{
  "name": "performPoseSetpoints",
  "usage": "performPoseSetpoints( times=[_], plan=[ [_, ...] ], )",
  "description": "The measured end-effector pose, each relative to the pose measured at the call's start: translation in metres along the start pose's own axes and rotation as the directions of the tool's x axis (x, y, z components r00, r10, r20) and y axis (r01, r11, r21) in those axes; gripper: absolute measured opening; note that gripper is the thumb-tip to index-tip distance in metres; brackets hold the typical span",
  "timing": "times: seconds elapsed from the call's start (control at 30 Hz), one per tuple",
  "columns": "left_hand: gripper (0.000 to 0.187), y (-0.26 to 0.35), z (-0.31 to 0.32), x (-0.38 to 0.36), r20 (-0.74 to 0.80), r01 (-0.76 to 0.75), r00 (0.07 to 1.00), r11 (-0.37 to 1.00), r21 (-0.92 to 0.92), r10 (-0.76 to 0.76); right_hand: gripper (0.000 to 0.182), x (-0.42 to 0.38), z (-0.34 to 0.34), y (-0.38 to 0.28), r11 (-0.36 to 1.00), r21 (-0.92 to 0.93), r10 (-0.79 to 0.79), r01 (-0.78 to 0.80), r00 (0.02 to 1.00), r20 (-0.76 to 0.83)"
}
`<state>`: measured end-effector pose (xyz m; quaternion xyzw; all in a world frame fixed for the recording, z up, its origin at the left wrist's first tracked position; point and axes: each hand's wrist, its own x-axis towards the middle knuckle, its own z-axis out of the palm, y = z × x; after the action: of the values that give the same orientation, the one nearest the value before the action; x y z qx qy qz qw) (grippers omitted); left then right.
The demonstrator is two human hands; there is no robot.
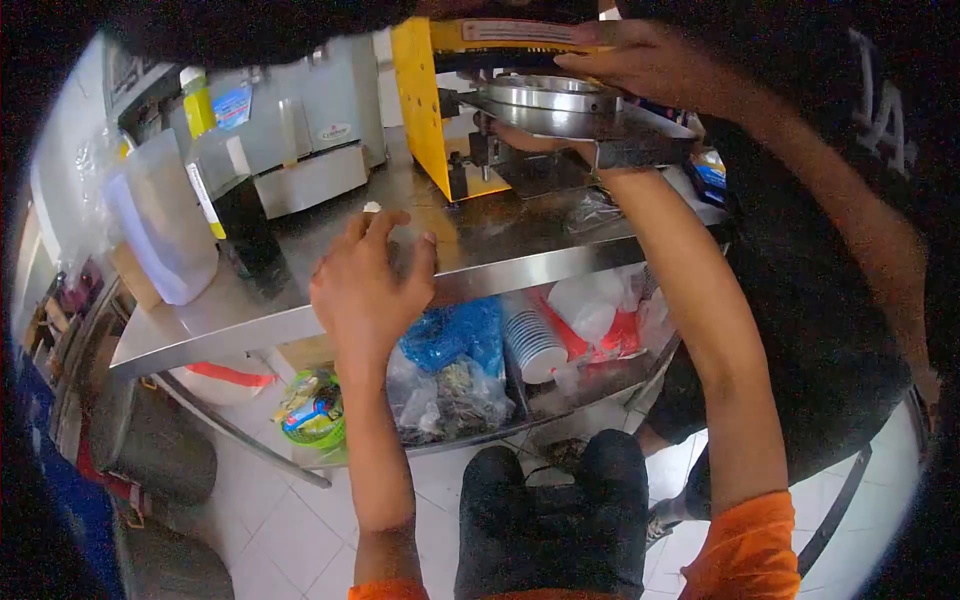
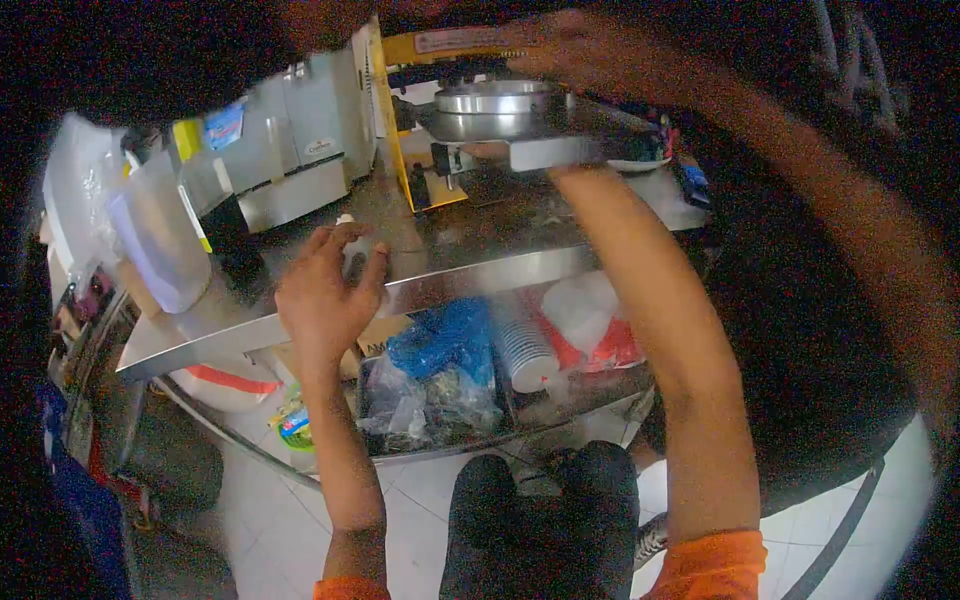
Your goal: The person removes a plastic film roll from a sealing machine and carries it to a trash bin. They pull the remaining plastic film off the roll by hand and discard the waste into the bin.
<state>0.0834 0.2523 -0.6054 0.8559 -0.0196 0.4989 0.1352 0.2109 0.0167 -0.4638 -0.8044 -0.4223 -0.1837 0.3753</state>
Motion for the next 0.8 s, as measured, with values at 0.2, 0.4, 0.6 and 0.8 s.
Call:
performPoseSetpoints(
  times=[0.2, 0.4, 0.6, 0.8],
  plan=[
    [0.036, -0.006, 0.005, 0.000, -0.041, -0.044, 0.998, 0.999, 0.030, 0.045, 0.042, -0.001, -0.072, -0.073, 0.110, 0.706, 0.192, -0.700, 0.711, 0.676],
    [0.036, -0.007, 0.004, 0.000, -0.022, -0.034, 0.999, 0.998, 0.049, 0.035, 0.046, 0.016, -0.055, -0.095, -0.376, 0.648, 0.296, -0.663, 0.577, 0.761],
    [0.036, -0.002, -0.003, 0.001, 0.038, 0.006, 0.999, 1.000, -0.001, -0.006, 0.048, 0.068, -0.046, -0.050, -0.521, 0.622, 0.392, -0.584, 0.483, 0.783],
    [0.034, -0.005, 0.002, 0.000, -0.016, -0.011, 1.000, 1.000, -0.012, 0.010, 0.047, 0.081, -0.052, -0.042, -0.220, 0.505, 0.184, -0.834, 0.473, 0.861]
  ],
)
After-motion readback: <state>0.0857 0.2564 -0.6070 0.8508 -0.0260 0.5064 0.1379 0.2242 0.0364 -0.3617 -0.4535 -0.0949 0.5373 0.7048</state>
